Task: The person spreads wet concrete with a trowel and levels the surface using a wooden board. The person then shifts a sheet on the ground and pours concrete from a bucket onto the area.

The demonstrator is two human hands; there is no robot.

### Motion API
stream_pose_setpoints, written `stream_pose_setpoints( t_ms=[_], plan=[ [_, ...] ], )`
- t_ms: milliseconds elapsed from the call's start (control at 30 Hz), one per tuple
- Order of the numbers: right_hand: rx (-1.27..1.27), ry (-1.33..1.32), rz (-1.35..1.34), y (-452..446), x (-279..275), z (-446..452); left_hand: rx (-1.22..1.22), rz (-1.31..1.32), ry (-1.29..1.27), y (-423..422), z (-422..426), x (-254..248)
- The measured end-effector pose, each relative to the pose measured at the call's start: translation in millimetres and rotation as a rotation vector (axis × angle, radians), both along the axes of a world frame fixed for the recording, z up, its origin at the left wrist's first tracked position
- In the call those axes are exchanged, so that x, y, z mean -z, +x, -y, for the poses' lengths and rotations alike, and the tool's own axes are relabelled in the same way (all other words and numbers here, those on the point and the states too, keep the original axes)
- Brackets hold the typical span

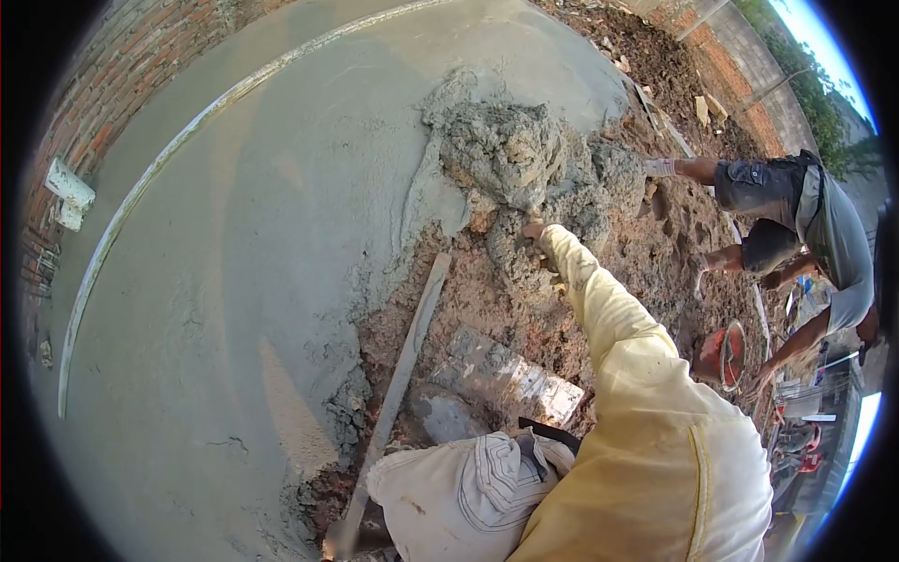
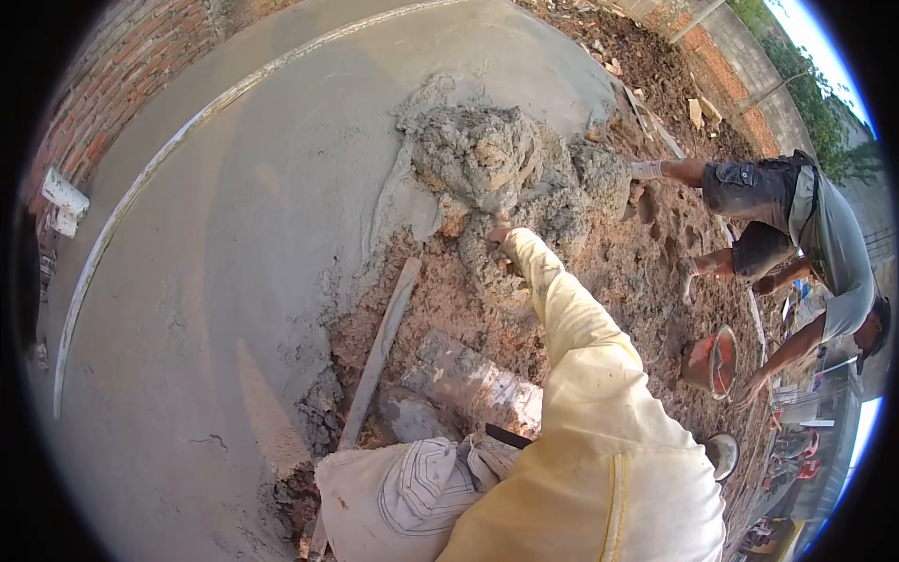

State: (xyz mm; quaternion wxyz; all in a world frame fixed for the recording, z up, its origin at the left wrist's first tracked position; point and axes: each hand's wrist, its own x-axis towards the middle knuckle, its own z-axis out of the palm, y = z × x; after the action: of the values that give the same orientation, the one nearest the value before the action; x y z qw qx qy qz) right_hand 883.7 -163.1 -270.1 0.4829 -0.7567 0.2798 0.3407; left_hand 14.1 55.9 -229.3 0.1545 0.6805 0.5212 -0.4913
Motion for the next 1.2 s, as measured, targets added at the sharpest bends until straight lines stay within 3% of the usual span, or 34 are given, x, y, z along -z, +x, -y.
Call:
stream_pose_setpoints(
  t_ms=[100, 167, 267, 333, 400, 500, 667, 800, 867, 933, 967, 1000, 1033, 1100, 1167, 1200],
  plan=[
    [-0.225, -0.084, -0.038, -32.1, -41.3, -13.6, -0.036, 0.05, 0.039, 0.4, 2.4, 0.0],
    [-0.347, -0.205, 0.101, -63.7, -70.5, -27.0, -0.053, 0.089, 0.065, 0.0, 4.4, 2.3],
    [-0.56, -0.374, 0.223, -71.7, -61.5, -34.1, -0.09, 0.174, 0.126, -10.3, 10.5, 7.8],
    [-1.164, -0.628, 0.158, -40.0, -32.6, -20.9, -0.128, 0.267, 0.197, -28.2, 25.4, 15.4],
    [-1.398, -0.514, 0.306, -41.0, -16.2, -51.2, -0.122, 0.365, 0.277, -50.8, 49.2, 26.2],
    [-1.293, 0.102, 0.309, -67.4, 25.3, -139.5, -0.09, 0.5, 0.323, -60.3, 74.4, 17.3],
    [-1.246, 0.287, -0.281, -294.5, -116.2, -374.5, -0.21, 0.568, 0.247, -57.6, 66.0, 13.6],
    [-1.474, 0.355, -0.099, -431.6, -128.7, -519.1, -0.243, 0.635, 0.25, -58.0, 61.5, 6.2],
    [-1.571, 0.161, 0.078, -501.2, -139.7, -584.2, -0.24, 0.683, 0.273, -65.2, 64.1, 9.4],
    [-1.703, 0.118, 0.344, -542.9, -84.6, -669.0, -0.294, 0.718, 0.284, -70.4, 66.8, 14.5],
    [-1.706, -0.167, 0.481, -585.3, -100.4, -693.6, -0.351, 0.719, 0.271, -71.9, 69.3, 18.1],
    [-1.629, -0.235, 0.785, -621.5, -87.7, -711.5, -0.404, 0.718, 0.26, -73.5, 67.9, 20.9],
    [-1.717, -0.231, 0.774, -626.8, -37.7, -759.9, -0.386, 0.748, 0.273, -74.9, 64.2, 19.9],
    [-1.986, -0.414, 0.874, -668.1, -65.1, -753.4, -0.387, 0.781, 0.276, -77.7, 61.4, 22.3],
    [-1.936, -0.434, 0.923, -690.3, -92.8, -739.6, -0.39, 0.807, 0.266, -83.3, 64.4, 31.7],
    [-1.751, -0.399, 0.913, -693.5, -59.2, -767.9, -0.4, 0.83, 0.275, -85.7, 65.0, 34.6]
  ],
)
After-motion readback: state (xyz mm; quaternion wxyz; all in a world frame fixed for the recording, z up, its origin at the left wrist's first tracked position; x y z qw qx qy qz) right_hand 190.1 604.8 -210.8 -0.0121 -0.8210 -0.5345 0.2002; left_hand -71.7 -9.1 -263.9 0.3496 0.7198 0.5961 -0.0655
